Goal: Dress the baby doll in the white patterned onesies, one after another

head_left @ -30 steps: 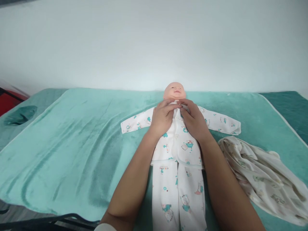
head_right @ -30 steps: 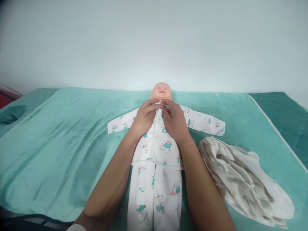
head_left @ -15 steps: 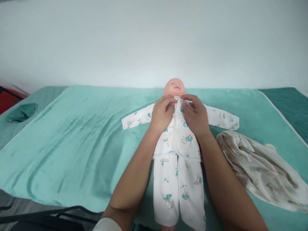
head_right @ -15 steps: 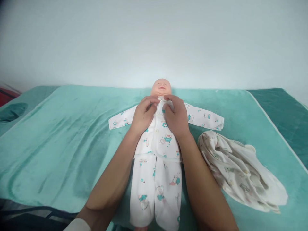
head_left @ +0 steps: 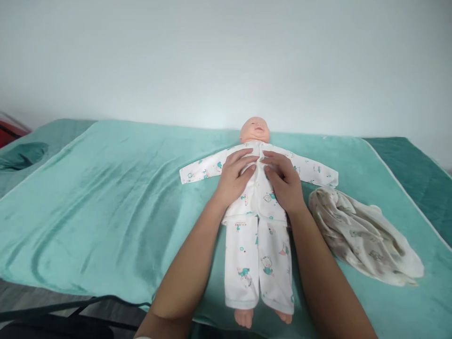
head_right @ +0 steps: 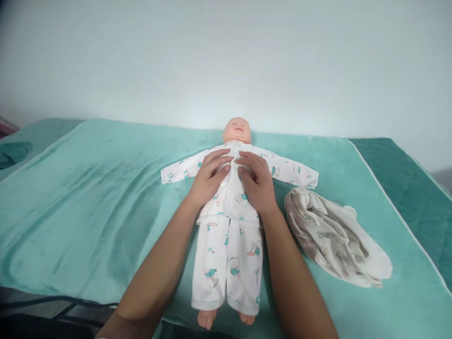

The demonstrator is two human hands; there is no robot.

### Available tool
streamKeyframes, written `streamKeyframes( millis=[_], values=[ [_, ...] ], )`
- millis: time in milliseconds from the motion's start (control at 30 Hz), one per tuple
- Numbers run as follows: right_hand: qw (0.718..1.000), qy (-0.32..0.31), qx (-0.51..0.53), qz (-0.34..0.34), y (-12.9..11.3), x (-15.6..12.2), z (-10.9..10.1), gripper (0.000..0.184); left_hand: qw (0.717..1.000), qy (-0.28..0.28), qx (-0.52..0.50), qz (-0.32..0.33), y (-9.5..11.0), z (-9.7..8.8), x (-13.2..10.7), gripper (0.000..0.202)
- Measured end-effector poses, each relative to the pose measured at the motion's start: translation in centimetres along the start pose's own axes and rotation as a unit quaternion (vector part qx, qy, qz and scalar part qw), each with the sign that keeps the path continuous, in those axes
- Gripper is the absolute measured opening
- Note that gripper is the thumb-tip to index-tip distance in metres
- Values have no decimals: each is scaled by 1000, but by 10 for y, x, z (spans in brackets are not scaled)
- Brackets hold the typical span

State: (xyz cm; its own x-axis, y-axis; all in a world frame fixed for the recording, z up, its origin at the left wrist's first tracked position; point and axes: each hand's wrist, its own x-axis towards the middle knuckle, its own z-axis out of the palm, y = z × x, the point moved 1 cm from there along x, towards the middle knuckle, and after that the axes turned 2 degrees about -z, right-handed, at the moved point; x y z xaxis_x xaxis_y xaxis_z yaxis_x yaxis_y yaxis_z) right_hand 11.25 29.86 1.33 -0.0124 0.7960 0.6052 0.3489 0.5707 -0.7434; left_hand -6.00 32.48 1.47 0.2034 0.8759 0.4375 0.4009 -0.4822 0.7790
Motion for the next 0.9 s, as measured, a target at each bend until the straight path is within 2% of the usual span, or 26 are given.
streamKeyframes(
  millis=[233,467,633,767,900],
  values=[
    [1000,3,6,16,-1,1,1,19,997,-52,-49,4,-4,-5,12,23],
    [1000,-12,0,17,3,3,-1,20,995,-44,-91,-9,-8,-3,16,16],
    [1000,-14,-6,15,2,4,0,16,995,-44,-92,13,-4,-2,19,10],
    [999,-2,27,46,1,4,1,10,994,-33,-105,25,-1,-2,18,12],
    [993,27,74,87,2,4,0,8,993,-52,-94,38,0,-4,13,17]
  ],
)
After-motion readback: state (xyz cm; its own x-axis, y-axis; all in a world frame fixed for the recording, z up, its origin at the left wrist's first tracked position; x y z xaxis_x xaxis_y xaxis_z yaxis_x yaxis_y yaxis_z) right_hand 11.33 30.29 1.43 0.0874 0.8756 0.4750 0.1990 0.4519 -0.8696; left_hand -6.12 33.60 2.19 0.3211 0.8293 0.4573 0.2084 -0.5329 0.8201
